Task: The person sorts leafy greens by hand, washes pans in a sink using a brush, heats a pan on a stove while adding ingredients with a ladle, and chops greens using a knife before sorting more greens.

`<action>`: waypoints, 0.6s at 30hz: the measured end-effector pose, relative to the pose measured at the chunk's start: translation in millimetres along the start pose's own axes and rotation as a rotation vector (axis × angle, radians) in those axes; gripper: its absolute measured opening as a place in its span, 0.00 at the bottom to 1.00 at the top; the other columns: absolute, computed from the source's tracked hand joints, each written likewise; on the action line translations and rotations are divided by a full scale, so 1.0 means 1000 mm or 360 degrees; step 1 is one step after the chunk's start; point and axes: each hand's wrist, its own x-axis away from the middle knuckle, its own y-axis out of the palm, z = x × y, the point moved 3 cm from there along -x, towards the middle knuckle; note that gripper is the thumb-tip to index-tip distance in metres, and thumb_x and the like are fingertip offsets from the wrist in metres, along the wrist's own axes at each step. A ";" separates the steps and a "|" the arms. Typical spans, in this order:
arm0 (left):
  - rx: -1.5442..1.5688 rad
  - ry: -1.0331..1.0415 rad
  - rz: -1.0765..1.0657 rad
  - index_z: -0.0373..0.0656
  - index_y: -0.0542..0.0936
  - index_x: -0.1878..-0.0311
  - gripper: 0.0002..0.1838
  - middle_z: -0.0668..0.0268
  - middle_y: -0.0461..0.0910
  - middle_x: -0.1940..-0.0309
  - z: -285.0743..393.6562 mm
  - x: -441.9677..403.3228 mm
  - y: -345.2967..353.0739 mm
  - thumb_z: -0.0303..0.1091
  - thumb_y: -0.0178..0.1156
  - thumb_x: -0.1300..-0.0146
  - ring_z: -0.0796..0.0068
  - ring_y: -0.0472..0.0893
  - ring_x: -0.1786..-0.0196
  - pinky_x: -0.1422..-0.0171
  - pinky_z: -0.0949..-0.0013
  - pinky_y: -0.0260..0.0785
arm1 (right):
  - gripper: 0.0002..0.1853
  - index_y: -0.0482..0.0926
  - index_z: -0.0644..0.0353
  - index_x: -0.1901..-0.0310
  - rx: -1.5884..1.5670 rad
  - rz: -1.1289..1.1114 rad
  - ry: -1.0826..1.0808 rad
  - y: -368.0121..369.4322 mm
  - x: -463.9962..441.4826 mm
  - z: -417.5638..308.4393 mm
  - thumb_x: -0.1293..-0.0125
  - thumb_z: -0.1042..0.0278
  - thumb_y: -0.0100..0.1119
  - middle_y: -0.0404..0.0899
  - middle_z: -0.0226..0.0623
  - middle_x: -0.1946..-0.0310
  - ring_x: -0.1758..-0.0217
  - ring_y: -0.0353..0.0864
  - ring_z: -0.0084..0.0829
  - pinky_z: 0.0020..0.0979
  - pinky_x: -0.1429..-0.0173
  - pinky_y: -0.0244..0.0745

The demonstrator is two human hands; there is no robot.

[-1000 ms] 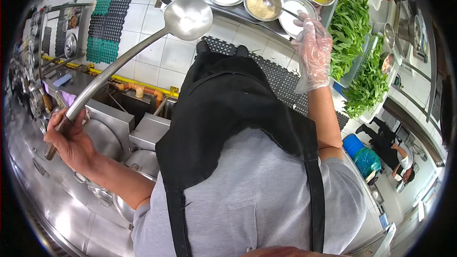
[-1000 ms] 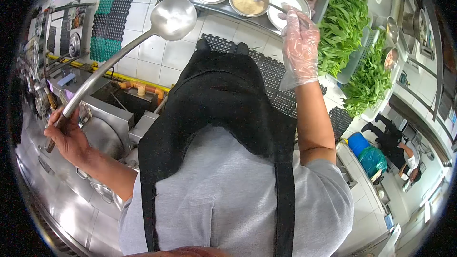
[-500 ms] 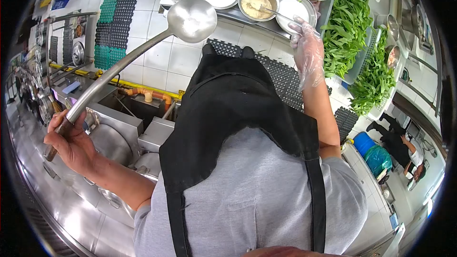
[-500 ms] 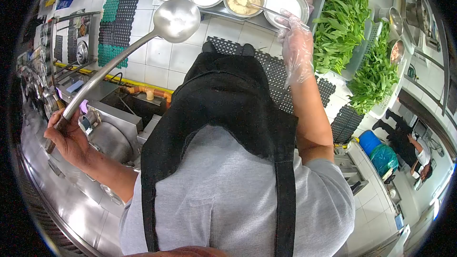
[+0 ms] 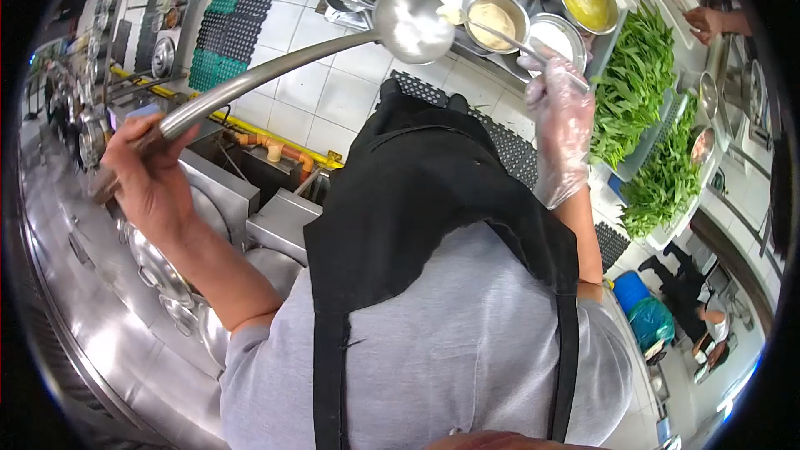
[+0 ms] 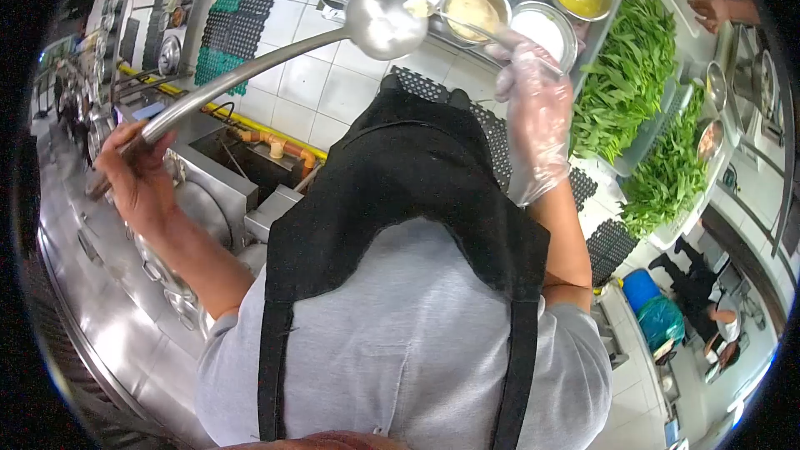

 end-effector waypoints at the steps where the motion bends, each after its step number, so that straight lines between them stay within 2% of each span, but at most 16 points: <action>1: -0.0036 0.0015 -0.0003 0.36 0.83 0.38 0.31 0.53 0.82 0.39 -0.001 -0.001 0.005 0.59 0.51 0.14 0.55 0.86 0.37 0.36 0.41 0.89 | 0.18 0.86 0.66 0.35 0.0264 -0.0056 -0.0010 0.004 0.004 -0.001 0.14 0.62 0.58 0.93 0.44 0.50 0.63 0.84 0.27 0.29 0.56 0.80; 2: -0.0034 0.0028 0.0007 0.36 0.83 0.38 0.31 0.53 0.82 0.39 0.001 0.002 0.005 0.59 0.51 0.14 0.55 0.86 0.37 0.36 0.41 0.89 | 0.18 0.86 0.66 0.35 0.0263 -0.0066 -0.0023 0.002 0.001 0.001 0.14 0.62 0.58 0.93 0.44 0.50 0.63 0.84 0.27 0.29 0.56 0.80; 4: -0.0024 0.0046 -0.0018 0.36 0.83 0.38 0.30 0.53 0.82 0.39 0.000 0.003 0.006 0.58 0.51 0.13 0.55 0.86 0.36 0.36 0.41 0.89 | 0.15 0.87 0.64 0.36 0.1260 -0.0202 -0.1445 -0.002 0.004 -0.012 0.17 0.70 0.60 0.92 0.49 0.48 0.53 0.92 0.43 0.38 0.46 0.85; 5: -0.0004 0.0062 -0.0002 0.36 0.83 0.38 0.29 0.52 0.83 0.39 0.002 0.005 0.006 0.57 0.52 0.13 0.53 0.86 0.36 0.36 0.39 0.89 | 0.16 0.86 0.63 0.36 0.1248 -0.0224 -0.1254 -0.012 0.006 -0.009 0.21 0.76 0.61 0.90 0.52 0.47 0.44 0.91 0.55 0.44 0.38 0.85; 6: 0.0011 0.0069 -0.0004 0.36 0.83 0.38 0.29 0.52 0.83 0.39 0.004 0.007 0.006 0.57 0.52 0.13 0.53 0.86 0.36 0.36 0.39 0.89 | 0.16 0.86 0.63 0.36 0.1260 -0.0216 -0.1264 -0.020 0.008 -0.008 0.21 0.76 0.61 0.90 0.52 0.47 0.44 0.91 0.55 0.44 0.38 0.85; 8: -0.0005 0.0152 0.0204 0.34 0.83 0.41 0.30 0.50 0.83 0.43 0.005 0.009 0.000 0.57 0.55 0.15 0.53 0.89 0.43 0.41 0.45 0.93 | 0.15 0.87 0.64 0.37 0.1549 -0.0243 -0.0929 -0.036 0.007 0.002 0.20 0.74 0.61 0.91 0.52 0.45 0.43 0.91 0.53 0.44 0.37 0.84; 9: 0.0121 0.0140 0.0147 0.35 0.83 0.40 0.31 0.48 0.85 0.42 0.002 0.006 -0.016 0.59 0.54 0.15 0.50 0.90 0.41 0.38 0.42 0.92 | 0.15 0.87 0.64 0.36 0.1336 -0.0213 -0.0726 -0.043 0.008 0.010 0.18 0.73 0.61 0.91 0.52 0.42 0.41 0.92 0.51 0.43 0.33 0.83; 13: 0.0296 0.0206 0.0067 0.34 0.82 0.38 0.35 0.46 0.87 0.42 0.004 -0.012 -0.045 0.63 0.53 0.17 0.47 0.89 0.38 0.34 0.39 0.89 | 0.15 0.88 0.63 0.35 0.1132 0.0059 -0.0596 -0.044 0.014 0.011 0.17 0.71 0.60 0.91 0.50 0.41 0.40 0.92 0.43 0.39 0.32 0.82; 14: 0.0325 0.0221 0.0047 0.34 0.82 0.38 0.35 0.46 0.87 0.42 0.004 -0.019 -0.052 0.63 0.53 0.17 0.47 0.89 0.38 0.34 0.39 0.89 | 0.15 0.87 0.64 0.35 0.0894 0.0097 -0.0478 -0.042 0.013 0.012 0.16 0.71 0.59 0.91 0.47 0.40 0.39 0.91 0.39 0.37 0.32 0.82; 16: 0.0513 0.0201 -0.0103 0.33 0.84 0.37 0.36 0.47 0.87 0.40 0.005 -0.035 -0.063 0.64 0.54 0.18 0.48 0.88 0.36 0.26 0.38 0.83 | 0.16 0.87 0.66 0.34 0.0406 0.0166 -0.0249 -0.036 0.014 0.018 0.13 0.70 0.57 0.91 0.42 0.40 0.38 0.89 0.31 0.33 0.32 0.81; 17: 0.0564 0.0201 -0.0168 0.33 0.84 0.37 0.37 0.46 0.87 0.40 0.005 -0.044 -0.069 0.64 0.54 0.18 0.47 0.88 0.35 0.25 0.37 0.82 | 0.17 0.86 0.67 0.32 0.0609 0.0182 -0.0153 -0.037 0.012 0.021 0.13 0.68 0.57 0.91 0.41 0.39 0.38 0.89 0.29 0.31 0.33 0.81; 18: 0.0582 0.0208 -0.0194 0.33 0.84 0.37 0.37 0.46 0.87 0.40 0.002 -0.054 -0.075 0.64 0.54 0.18 0.47 0.88 0.35 0.25 0.37 0.82 | 0.17 0.86 0.67 0.32 0.0609 0.0212 -0.0166 -0.032 0.012 0.021 0.13 0.68 0.57 0.91 0.41 0.39 0.38 0.89 0.29 0.31 0.33 0.81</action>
